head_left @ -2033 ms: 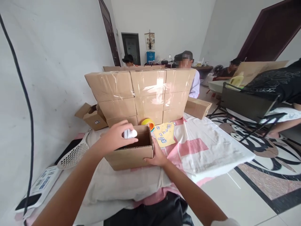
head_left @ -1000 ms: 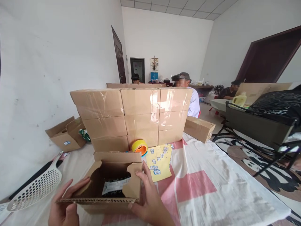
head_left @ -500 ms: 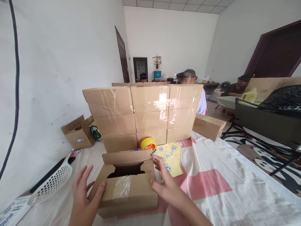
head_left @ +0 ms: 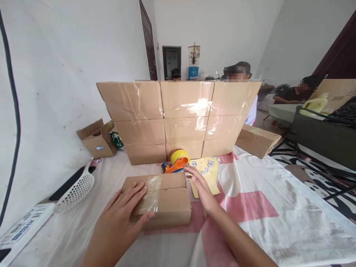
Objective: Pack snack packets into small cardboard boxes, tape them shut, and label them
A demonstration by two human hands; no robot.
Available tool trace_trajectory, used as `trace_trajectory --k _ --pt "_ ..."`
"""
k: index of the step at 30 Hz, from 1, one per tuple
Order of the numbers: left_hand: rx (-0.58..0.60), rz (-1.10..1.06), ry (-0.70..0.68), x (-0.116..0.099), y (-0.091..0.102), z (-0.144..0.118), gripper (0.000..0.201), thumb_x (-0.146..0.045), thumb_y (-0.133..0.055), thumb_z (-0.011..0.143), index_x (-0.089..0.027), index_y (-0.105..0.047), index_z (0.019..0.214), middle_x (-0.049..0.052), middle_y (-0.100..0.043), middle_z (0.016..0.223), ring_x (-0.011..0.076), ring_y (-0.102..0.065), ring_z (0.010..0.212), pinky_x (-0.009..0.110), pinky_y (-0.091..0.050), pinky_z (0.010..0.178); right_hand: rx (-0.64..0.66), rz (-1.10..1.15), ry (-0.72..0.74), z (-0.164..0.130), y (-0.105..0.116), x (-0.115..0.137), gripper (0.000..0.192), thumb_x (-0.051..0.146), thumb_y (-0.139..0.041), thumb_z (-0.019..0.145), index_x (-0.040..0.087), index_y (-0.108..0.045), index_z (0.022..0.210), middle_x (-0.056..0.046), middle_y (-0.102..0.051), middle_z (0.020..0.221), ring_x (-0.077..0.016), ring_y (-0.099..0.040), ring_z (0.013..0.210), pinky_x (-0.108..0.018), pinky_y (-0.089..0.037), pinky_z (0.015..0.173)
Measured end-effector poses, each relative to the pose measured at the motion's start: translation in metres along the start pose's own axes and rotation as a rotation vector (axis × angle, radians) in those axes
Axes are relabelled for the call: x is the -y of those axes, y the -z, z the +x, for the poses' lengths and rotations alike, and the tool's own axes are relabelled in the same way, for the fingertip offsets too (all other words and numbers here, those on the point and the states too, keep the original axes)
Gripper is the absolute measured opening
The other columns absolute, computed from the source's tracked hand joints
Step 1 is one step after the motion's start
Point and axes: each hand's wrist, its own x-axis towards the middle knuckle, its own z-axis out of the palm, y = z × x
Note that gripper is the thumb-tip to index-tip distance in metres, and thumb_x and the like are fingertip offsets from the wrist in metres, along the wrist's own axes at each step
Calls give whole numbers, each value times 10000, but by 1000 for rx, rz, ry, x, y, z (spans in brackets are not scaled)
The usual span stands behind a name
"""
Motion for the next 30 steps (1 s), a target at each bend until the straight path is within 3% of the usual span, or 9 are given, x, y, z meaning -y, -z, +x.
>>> trace_trajectory --k 3,5,8,10,15,18,23,27,30 --pt "-23 83 -72 -4 -1 -4 773 -700 -560 881 -271 -470 1518 49 -564 1504 300 -600 1319 464 -352 1204 -156 230 -271 30 4 -24 544 603 -650 853 238 -673 1256 -94 -581 1462 -274 -487 1405 -448 -388 1175" --pt "-37 125 -97 -5 -2 -5 801 -703 -546 890 -259 -428 1547 53 -563 1505 295 -611 1306 451 -338 1206 -173 287 -339 55 -1 -38 499 577 -695 795 223 -708 1147 -87 -646 1381 -261 -547 1344 -396 -438 1120" --pt "-85 169 -140 -3 -5 -4 812 -714 -517 905 -243 -406 1557 53 -582 1487 294 -628 1280 441 -343 1183 -207 280 -354 92 -21 -52 366 545 -689 788 185 -698 858 -61 -749 970 -225 -691 978 -350 -531 902" --pt "-127 190 -170 0 -8 -4 812 -724 -491 914 -234 -408 1556 54 -598 1472 296 -643 1255 438 -350 1160 -249 252 -349 109 -37 -57 339 484 -714 818 173 -624 718 -6 -672 739 -159 -640 725 -311 -522 743" --pt "-214 237 -227 3 -10 0 783 -736 -490 909 -228 -481 1505 67 -606 1462 290 -665 1213 400 -310 1161 -390 235 -240 115 -54 -52 355 385 -711 863 178 -520 647 73 -500 584 -94 -474 544 -250 -419 591" --pt "-259 223 -222 -2 -10 9 754 -714 -495 922 -227 -484 1498 75 -649 1410 294 -671 1199 417 -226 1226 -534 271 -114 105 -38 -36 355 431 -677 784 214 -449 619 76 -450 554 -107 -435 548 -267 -374 575" --pt "-316 193 -204 -10 -17 24 573 -617 -577 926 -272 -584 1383 75 -680 1364 305 -695 1141 487 -156 1256 -792 326 97 100 10 8 264 433 -589 768 225 -446 690 62 -468 634 -117 -456 615 -267 -406 617" --pt "-162 47 -201 -3 -12 37 598 -600 -607 912 -314 -541 1433 17 -738 1266 245 -727 1051 431 -215 1242 -902 358 208 102 45 44 217 393 -611 770 218 -488 737 46 -534 697 -123 -522 658 -263 -456 659" --pt "-7 -100 -5 -11 7 65 496 -587 -532 946 -387 -577 1398 -36 -774 1163 260 -724 1041 506 -353 1165 -824 391 237 99 57 64 238 383 -696 767 192 -596 865 -11 -670 838 -166 -641 753 -302 -523 723"
